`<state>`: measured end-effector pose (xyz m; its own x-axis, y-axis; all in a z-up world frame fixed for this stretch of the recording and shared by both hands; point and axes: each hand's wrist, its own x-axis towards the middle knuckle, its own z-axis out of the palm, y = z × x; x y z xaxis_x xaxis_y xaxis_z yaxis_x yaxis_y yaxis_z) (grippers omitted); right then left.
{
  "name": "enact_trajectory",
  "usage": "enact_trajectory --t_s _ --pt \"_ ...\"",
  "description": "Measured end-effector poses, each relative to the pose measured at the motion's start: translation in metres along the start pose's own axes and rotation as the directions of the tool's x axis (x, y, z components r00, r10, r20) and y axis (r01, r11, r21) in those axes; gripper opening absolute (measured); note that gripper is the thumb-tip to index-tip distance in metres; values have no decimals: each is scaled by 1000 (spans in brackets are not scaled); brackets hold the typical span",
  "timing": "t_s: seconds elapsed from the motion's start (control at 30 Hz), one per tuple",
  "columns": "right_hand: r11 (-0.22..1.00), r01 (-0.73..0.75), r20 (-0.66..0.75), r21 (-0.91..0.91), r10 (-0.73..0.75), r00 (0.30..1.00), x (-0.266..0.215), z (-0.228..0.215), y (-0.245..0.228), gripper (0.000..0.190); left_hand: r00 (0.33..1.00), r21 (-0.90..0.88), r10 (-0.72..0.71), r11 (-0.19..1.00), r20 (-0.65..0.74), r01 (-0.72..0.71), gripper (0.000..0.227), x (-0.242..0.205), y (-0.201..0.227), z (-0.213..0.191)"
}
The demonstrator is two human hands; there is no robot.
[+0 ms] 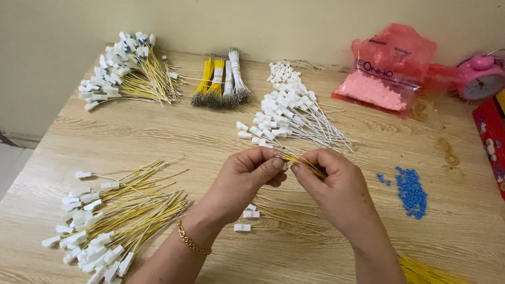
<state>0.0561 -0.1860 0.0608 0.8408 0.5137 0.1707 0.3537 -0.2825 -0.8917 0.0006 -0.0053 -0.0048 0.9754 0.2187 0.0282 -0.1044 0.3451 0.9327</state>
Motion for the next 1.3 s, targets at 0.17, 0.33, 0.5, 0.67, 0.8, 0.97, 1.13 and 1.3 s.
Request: enact_trajectory --t_s 0.17,0.33,0.5,0.67,0.8,0.97,1.13,1.3 --pt "1000 -6 36 11 6 999 0 3 1 11 1000 -23 -12 1000 -19 12 16 -3 8 4" --pt "999 -38 65 22 37 997 1 6 3 14 999 -33 -28 999 -31 27 20 -4 9 5" --pt "998 -58 60 -36 60 996 0 15 2 14 999 -44 -18 999 -37 16 19 0 -4 3" --pt "993 -64 70 -99 71 995 4 21 9 15 998 -25 -5 1000 -55 4 19 -1 -13 -1" --pt "997 -37 83 -63 42 996 3 21 16 11 997 24 -26 999 -73 28 20 -3 -10 -4" --pt "997 -55 -35 58 57 998 1 2 2 9 1000 493 -14 870 -27 26 20 -10 22 -13" --pt "988 -3 -235 152 39 971 8 -26 23 7 986 854 -161 508 -35 113 20 -11 24 -31" --pt "976 94 -193 197 -55 980 12 -17 20 18 979 979 189 169 81 -114 16 41 -11 -53"
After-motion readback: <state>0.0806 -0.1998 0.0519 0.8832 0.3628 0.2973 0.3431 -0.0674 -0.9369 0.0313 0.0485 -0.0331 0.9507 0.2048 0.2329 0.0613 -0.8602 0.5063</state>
